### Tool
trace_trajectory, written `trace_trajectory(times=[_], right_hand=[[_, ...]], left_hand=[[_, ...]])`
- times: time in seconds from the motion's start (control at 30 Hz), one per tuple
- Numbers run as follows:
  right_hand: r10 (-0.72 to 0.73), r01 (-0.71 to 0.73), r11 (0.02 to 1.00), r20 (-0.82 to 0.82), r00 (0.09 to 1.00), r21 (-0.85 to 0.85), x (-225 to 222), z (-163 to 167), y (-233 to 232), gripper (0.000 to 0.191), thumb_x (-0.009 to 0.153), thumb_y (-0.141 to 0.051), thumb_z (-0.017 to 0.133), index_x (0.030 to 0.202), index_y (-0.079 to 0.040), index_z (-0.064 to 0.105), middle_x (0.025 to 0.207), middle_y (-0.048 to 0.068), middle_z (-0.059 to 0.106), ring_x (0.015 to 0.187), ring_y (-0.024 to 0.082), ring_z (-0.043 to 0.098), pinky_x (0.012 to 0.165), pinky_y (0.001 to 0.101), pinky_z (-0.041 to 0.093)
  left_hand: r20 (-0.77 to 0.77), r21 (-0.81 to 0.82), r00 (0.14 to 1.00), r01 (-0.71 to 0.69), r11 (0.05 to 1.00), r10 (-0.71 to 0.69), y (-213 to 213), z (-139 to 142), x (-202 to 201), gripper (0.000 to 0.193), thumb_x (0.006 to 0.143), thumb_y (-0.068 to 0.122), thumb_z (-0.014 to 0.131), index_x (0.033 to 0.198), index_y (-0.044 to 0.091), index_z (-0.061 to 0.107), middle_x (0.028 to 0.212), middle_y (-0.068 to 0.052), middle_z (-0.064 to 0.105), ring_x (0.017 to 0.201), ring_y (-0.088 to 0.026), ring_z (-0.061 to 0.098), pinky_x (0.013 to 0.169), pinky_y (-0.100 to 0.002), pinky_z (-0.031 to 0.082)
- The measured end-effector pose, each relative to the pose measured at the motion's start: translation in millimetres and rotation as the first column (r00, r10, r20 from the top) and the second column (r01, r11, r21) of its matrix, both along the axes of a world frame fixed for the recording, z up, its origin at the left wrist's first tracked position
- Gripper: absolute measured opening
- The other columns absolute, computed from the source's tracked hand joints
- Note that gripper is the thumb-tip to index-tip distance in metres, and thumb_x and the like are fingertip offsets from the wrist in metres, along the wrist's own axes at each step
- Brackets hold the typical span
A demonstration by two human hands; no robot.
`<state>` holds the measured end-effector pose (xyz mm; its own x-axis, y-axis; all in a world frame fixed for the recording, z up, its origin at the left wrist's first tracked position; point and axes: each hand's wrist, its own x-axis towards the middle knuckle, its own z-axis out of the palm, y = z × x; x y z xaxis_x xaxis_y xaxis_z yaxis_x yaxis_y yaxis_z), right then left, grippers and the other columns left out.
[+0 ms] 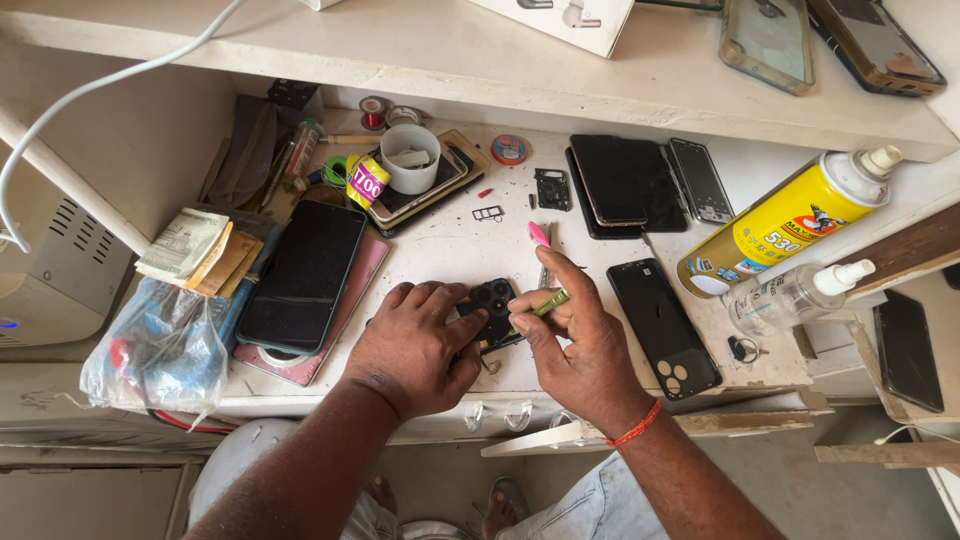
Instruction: The person repairs a disassembled smartphone on a cluttered workbench. They use a screwdriver to unscrew components from the phone's exposed internals, manipulate small parts and connectors by hand, reposition the phone body, and handle other phone parts and tools on the bench.
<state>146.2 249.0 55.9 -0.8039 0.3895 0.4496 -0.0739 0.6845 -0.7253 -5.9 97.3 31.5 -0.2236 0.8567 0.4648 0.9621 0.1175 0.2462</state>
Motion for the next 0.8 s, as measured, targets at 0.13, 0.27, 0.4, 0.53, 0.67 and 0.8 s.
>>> trace_trajectory(times=[0.13, 0.27, 0.4, 0.53, 0.67, 0.8], right_hand=[[-0.003, 0.003, 1.0, -0.002, 1.0, -0.013, -0.7, -0.2, 0.3, 0.066, 0.097, -0.005, 0.067, 0.153, -0.006, 0.034, 0.101, 0.01, 0.079, 0.096, 0.014, 0.079, 0.089, 0.0303, 0.061], [0.008, -0.008, 1.0, 0.012, 1.0, -0.007, -0.1, -0.4, 0.1, 0.065, 0.098, -0.006, 0.068, 0.153, -0.006, 0.033, 0.102, 0.01, 0.079, 0.097, 0.014, 0.079, 0.089, 0.0299, 0.062], [0.012, -0.012, 1.0, 0.002, 1.0, -0.008, -0.5, -1.2, -0.1, 0.065, 0.098, -0.006, 0.068, 0.153, -0.006, 0.033, 0.103, 0.011, 0.079, 0.098, 0.016, 0.079, 0.089, 0.0305, 0.062], [0.019, -0.019, 1.0, 0.012, 1.0, 0.005, -1.1, -0.9, 0.2, 0.064, 0.097, -0.006, 0.068, 0.152, -0.006, 0.034, 0.103, 0.011, 0.079, 0.099, 0.016, 0.079, 0.089, 0.0307, 0.063], [0.009, -0.01, 0.999, 0.027, 1.0, 0.045, -3.0, 0.1, 0.9, 0.065, 0.096, -0.006, 0.069, 0.152, -0.006, 0.036, 0.103, 0.011, 0.079, 0.096, 0.015, 0.079, 0.087, 0.0296, 0.063], [0.017, -0.019, 0.997, 0.023, 1.0, 0.07, -6.5, 2.0, 2.2, 0.062, 0.094, -0.008, 0.073, 0.148, -0.007, 0.042, 0.1, 0.01, 0.08, 0.09, 0.013, 0.08, 0.078, 0.0278, 0.064]], left_hand=[[0.001, 0.018, 1.0, 0.003, 1.0, -0.003, -1.0, -0.3, -0.1, 0.04, 0.077, 0.028, 0.069, 0.114, 0.014, 0.076, 0.126, -0.014, 0.064, 0.116, -0.03, 0.06, 0.1, -0.048, 0.044], [0.005, 0.009, 1.0, 0.003, 1.0, -0.003, -1.0, -0.9, -0.2, 0.041, 0.076, 0.028, 0.069, 0.114, 0.014, 0.076, 0.126, -0.014, 0.064, 0.116, -0.03, 0.06, 0.1, -0.048, 0.044], [0.005, 0.024, 1.0, 0.006, 1.0, -0.006, -1.7, -2.1, 0.0, 0.041, 0.077, 0.028, 0.069, 0.114, 0.013, 0.076, 0.125, -0.014, 0.065, 0.116, -0.03, 0.06, 0.099, -0.048, 0.044], [-0.005, 0.028, 1.0, 0.006, 1.0, -0.005, -1.4, -2.2, -0.9, 0.041, 0.077, 0.028, 0.069, 0.114, 0.013, 0.076, 0.125, -0.015, 0.065, 0.115, -0.031, 0.06, 0.099, -0.048, 0.044], [0.004, 0.025, 1.0, 0.003, 1.0, -0.003, -1.9, -2.1, -0.7, 0.04, 0.077, 0.028, 0.068, 0.114, 0.013, 0.076, 0.125, -0.014, 0.065, 0.116, -0.03, 0.06, 0.1, -0.048, 0.044], [0.006, 0.02, 1.0, 0.002, 1.0, -0.002, -2.3, -2.8, -0.7, 0.04, 0.078, 0.028, 0.068, 0.114, 0.013, 0.077, 0.125, -0.014, 0.065, 0.116, -0.031, 0.06, 0.1, -0.048, 0.044]])
